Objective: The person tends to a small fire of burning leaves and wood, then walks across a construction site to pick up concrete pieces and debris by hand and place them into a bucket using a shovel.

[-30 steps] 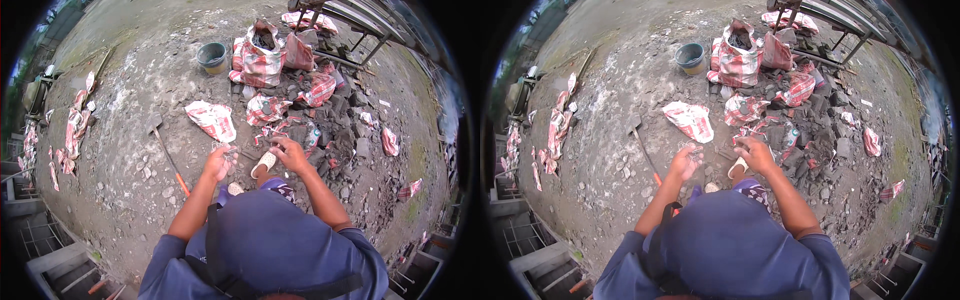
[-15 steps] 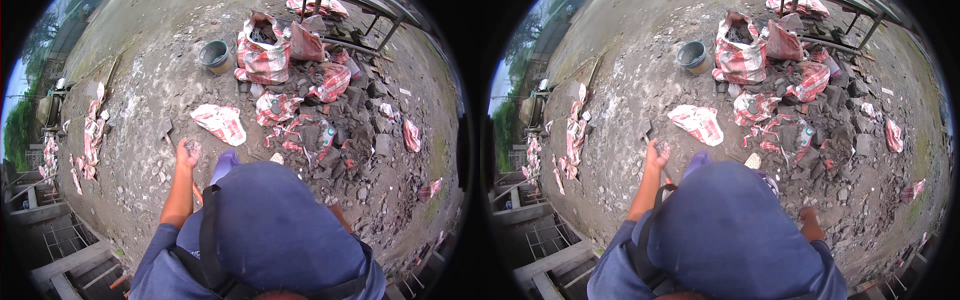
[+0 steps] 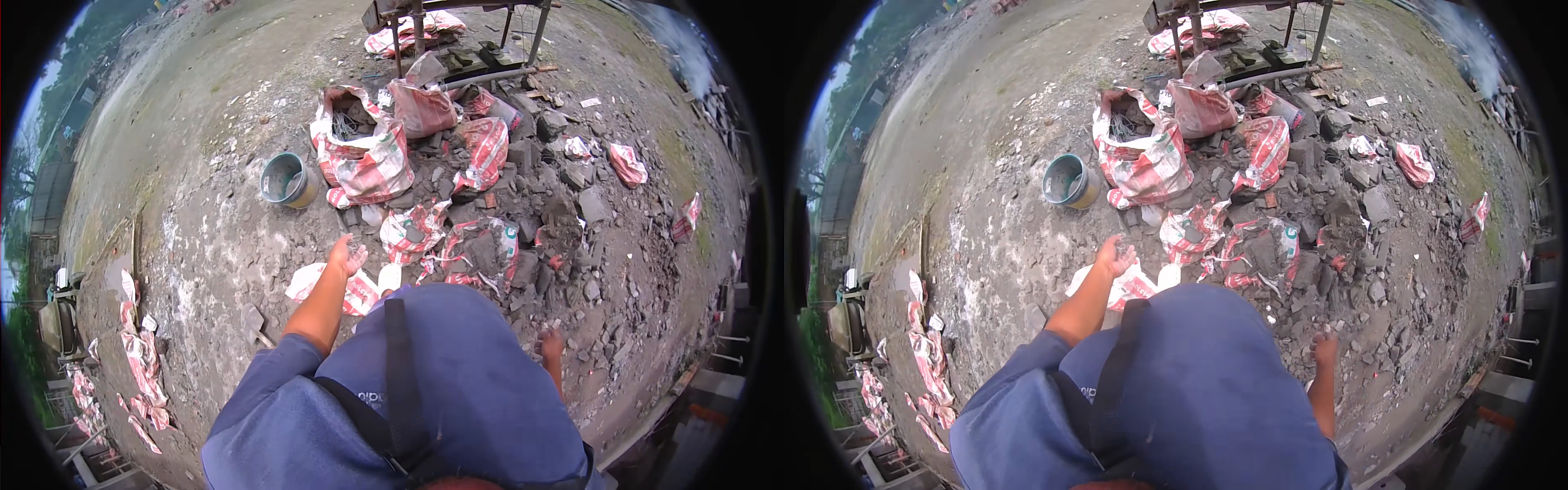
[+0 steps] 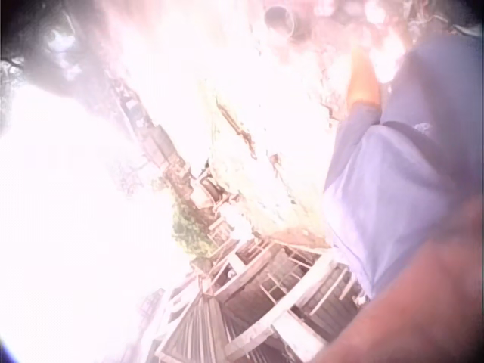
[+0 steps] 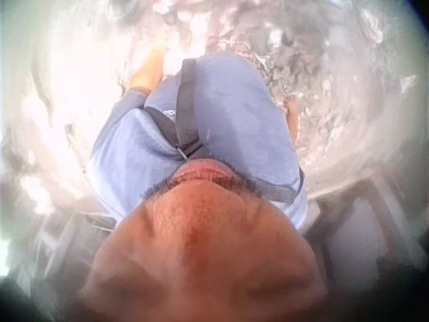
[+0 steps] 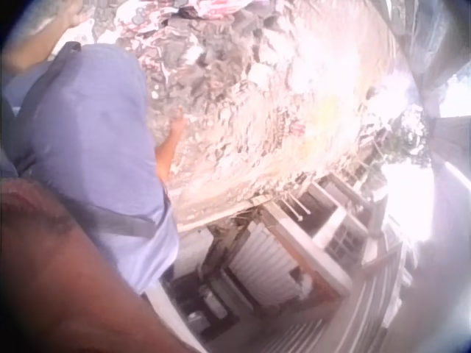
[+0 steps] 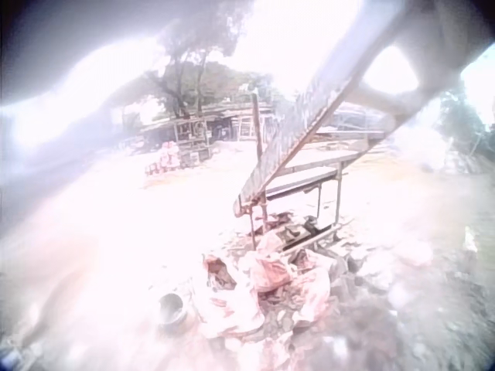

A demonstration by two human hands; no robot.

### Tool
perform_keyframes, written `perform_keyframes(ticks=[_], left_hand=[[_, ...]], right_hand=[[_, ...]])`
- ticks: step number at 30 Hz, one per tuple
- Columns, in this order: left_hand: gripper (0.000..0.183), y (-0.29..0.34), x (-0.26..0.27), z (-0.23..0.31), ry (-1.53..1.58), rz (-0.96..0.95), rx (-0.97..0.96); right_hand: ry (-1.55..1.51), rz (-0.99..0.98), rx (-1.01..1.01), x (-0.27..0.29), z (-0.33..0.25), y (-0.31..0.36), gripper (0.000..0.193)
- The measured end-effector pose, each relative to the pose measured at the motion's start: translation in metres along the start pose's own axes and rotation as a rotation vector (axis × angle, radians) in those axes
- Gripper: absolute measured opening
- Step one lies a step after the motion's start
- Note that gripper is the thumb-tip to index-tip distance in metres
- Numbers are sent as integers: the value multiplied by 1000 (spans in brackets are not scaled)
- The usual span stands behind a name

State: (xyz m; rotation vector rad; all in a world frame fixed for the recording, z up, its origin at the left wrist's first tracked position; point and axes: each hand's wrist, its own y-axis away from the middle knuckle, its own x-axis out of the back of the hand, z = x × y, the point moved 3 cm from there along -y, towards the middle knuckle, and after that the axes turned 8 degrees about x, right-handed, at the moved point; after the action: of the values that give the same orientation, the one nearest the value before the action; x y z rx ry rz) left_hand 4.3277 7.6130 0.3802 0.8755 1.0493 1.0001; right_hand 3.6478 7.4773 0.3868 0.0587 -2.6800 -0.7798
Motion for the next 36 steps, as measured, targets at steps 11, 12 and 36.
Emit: perform_keyframes(ticks=[11,12,36], left_hand=[[89,-86,-226,247,59,-341,-20],[97,-51,-254,241,-60,-318,-51],[36,-124,-191,63,-1745,-444,-243]], right_hand=[[167,125,-625,-39,52,200,29],[142,176,-645,-42,50,217,33],[556,-81,-297,-122,215,275,27]])
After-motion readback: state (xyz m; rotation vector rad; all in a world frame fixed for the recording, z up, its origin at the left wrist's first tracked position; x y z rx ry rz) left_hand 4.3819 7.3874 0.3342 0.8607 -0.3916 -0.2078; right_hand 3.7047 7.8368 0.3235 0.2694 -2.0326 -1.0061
